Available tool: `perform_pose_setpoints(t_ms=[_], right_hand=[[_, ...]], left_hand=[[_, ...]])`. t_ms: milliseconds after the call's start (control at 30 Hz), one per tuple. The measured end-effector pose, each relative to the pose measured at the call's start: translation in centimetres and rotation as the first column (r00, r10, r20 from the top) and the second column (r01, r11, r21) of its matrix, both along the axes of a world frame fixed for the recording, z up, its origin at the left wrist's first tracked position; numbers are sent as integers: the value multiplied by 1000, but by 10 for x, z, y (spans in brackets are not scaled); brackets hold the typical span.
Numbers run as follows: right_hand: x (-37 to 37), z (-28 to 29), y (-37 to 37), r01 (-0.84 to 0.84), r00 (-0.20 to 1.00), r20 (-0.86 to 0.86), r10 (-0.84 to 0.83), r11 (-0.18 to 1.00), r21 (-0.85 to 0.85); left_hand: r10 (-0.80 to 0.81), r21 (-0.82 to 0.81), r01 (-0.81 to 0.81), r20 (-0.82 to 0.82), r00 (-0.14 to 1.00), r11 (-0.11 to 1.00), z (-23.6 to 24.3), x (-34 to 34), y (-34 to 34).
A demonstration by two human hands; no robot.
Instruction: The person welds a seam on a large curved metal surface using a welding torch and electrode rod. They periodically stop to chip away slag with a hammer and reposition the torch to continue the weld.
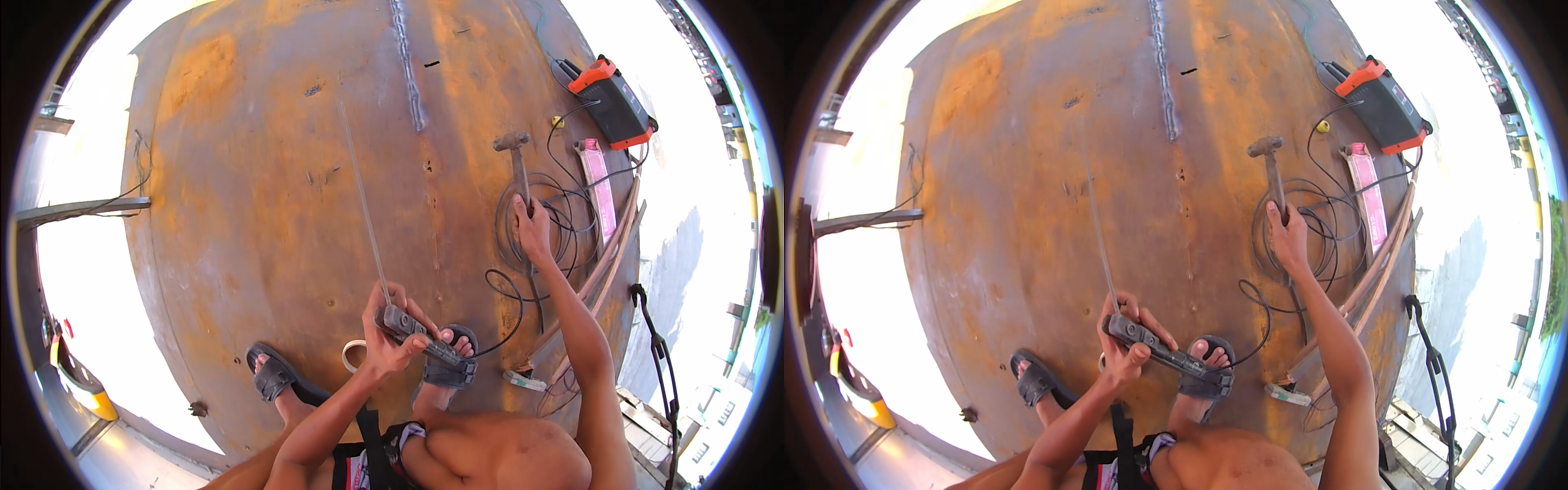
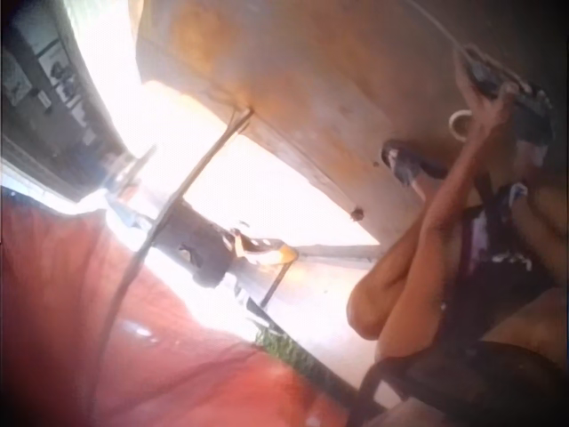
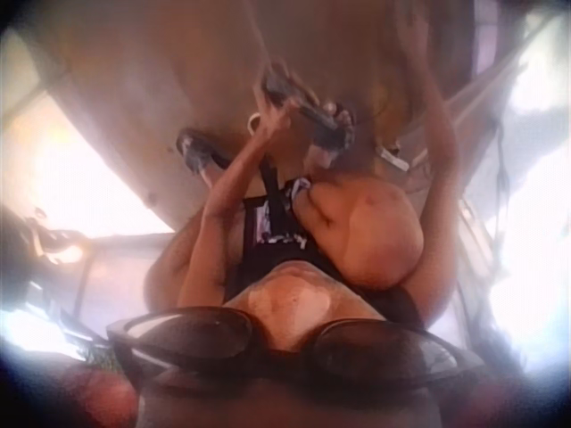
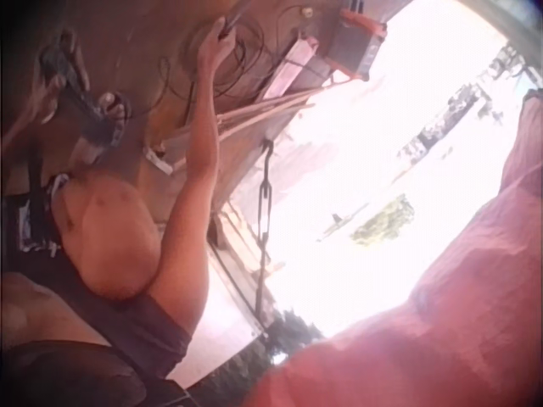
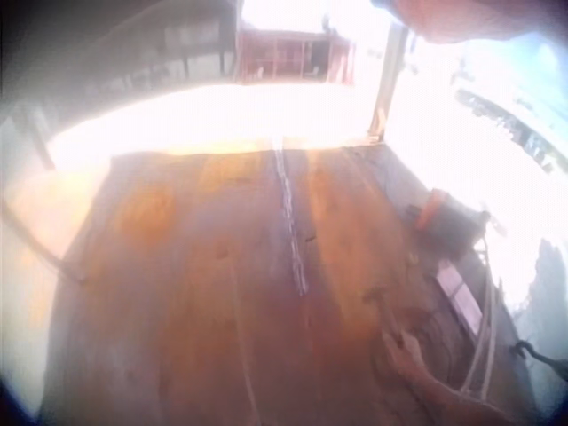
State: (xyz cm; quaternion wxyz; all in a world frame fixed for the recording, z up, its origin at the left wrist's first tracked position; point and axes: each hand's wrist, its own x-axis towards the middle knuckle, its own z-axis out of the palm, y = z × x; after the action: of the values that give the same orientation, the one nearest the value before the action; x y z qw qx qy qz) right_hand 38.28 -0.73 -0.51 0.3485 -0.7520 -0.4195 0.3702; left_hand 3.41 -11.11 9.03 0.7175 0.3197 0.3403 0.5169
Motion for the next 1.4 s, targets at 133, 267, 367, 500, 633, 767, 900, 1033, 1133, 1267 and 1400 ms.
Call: perform_pose_setpoints(t_ms=[133, 267, 367, 500, 633, 767, 900, 1033, 1133, 1267, 1400], right_hand=[[-38, 52, 3, 178, 942, -331, -48, 910, 375], [-55, 106, 67, 293, 856, -514, 53, 770, 567], [-56, 74, 94, 284, 825, -548, 136, 739, 611], [-58, -16, 93, 267, 918, -397, 1, 740, 618], [-64, -3, 88, 209, 930, -367, 33, 772, 600], [-66, 31, 56, 153, 900, -429, 78, 865, 478], [-31, 80, -3, 78, 987, -158, -39, 965, 249], [-22, 105, -74, 410, 879, -326, -347, 900, 149], [4, 104, -112, 658, 737, -326, -591, 739, 148], [54, 106, -171, 806, 587, -258, -768, 583, 101], [133, 84, -267, 781, 553, 346, -758, 616, 103]], left_hand=[[62, -20, -61, 38, 997, 998, 1, 4, 4], [71, 4, -72, 53, 996, 997, 0, -5, 9], [81, 8, -82, 71, 994, 997, 1, -3, 13], [66, 19, -67, 56, 996, 998, -5, 5, 9], [63, -1, -63, 39, 997, 998, 3, 2, 5], [81, -13, -81, 19, 997, 997, 4, -6, -1], [46, -25, -46, -11, 999, 999, 8, -3, 3], [-30, -9, 29, -82, 996, 1000, 6, -2, 10], [-48, -15, 47, -83, 995, 999, 10, 12, 13], [-145, -11, 145, -104, 984, 989, 17, 29, 18], [-214, -19, 214, -104, 971, 977, 20, 47, 21]])
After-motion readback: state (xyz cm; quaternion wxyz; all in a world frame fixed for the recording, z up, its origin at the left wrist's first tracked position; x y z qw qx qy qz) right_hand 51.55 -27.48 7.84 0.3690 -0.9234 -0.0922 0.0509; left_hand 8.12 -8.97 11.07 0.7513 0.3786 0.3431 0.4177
